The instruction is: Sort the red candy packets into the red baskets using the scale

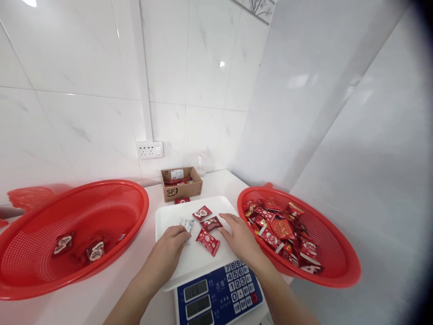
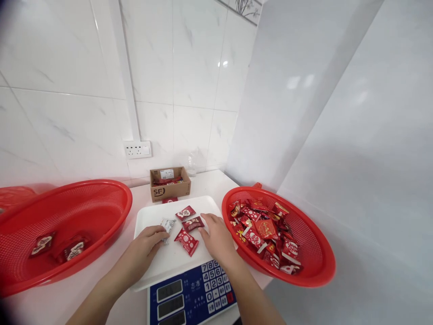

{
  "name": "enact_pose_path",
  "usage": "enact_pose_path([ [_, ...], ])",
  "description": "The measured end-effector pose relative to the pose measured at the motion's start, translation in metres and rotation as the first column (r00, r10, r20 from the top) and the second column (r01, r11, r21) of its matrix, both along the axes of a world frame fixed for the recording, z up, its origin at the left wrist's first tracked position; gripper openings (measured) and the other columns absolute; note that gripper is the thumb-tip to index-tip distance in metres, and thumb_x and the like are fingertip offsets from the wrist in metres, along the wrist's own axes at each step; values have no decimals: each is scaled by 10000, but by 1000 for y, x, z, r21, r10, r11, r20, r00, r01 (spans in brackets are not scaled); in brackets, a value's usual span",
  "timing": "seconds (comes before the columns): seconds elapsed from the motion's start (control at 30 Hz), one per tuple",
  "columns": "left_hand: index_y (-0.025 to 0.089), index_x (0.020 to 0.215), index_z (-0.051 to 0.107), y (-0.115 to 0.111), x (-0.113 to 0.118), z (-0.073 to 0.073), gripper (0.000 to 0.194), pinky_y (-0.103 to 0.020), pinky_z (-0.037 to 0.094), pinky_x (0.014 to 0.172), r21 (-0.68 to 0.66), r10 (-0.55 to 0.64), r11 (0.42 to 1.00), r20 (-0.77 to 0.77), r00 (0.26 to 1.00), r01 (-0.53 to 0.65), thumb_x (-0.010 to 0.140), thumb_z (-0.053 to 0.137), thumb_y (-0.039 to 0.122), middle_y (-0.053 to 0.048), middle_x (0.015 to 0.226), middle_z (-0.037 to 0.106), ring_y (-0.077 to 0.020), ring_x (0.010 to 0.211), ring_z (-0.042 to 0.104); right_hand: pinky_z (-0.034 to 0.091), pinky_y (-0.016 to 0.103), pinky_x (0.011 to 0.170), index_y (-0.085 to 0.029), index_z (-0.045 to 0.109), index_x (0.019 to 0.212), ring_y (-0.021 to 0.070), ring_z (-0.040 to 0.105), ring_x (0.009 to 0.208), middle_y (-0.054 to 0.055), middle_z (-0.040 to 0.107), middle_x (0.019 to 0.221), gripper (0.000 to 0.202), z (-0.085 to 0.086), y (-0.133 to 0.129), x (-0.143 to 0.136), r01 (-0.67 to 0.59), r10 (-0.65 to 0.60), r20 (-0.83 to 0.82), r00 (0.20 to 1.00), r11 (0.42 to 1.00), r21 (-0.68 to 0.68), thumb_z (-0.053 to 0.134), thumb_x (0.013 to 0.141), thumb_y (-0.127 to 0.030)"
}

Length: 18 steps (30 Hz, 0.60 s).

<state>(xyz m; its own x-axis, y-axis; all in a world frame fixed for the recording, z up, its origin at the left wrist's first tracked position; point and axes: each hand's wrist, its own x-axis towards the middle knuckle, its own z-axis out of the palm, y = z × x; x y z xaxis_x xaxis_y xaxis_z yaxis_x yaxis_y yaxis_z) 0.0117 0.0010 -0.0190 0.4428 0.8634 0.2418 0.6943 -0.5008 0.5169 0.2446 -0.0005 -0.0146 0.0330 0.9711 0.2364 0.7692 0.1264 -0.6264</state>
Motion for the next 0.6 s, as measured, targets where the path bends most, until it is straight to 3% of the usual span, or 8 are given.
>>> enact_pose_path([
  [0.23,219,1045,685,1,-4,-1,360,-379,478,973,12,-44,999,26,999,44,897,363,156,-68,1228,631,-215,1121,593,334,361,1091,-191,627,1205,210,479,1242,84,580,1306,371,9,-12,-20,-266,267,46,963,964,-16,548,843,-221],
  [0.3,226,1034,689,3,-6,-1,333,-405,465,991,45,-34,998,33,999,32,891,388,210,-71,1241,628,-236,1160,573,330,346,1094,-193,597,1236,194,469,1254,78,566,1323,379,15,-14,-11,-218,217,103,971,976,1,527,866,-229],
  [0.4,236,1022,693,5,-10,2,329,-455,460,992,102,50,993,98,994,-60,886,420,359,-83,1254,624,-278,1188,555,337,333,1080,-187,559,1268,185,471,1255,80,557,1335,381,26,-14,24,-48,51,221,974,999,-16,476,898,-229],
  [0.5,242,998,690,4,-14,10,376,-455,489,957,129,128,980,198,972,-155,869,431,483,-80,1214,647,-285,1148,584,395,360,1011,-178,579,1227,221,541,1179,103,600,1277,350,32,-9,72,74,-39,303,952,992,-104,461,898,-198],
  [0.6,250,999,685,0,-15,19,397,-421,531,899,139,154,971,247,957,-193,861,435,527,-71,1176,669,-278,1122,603,456,375,912,-197,636,1113,243,620,1048,111,669,1138,256,29,0,111,136,-39,378,925,963,-233,548,877,-239],
])
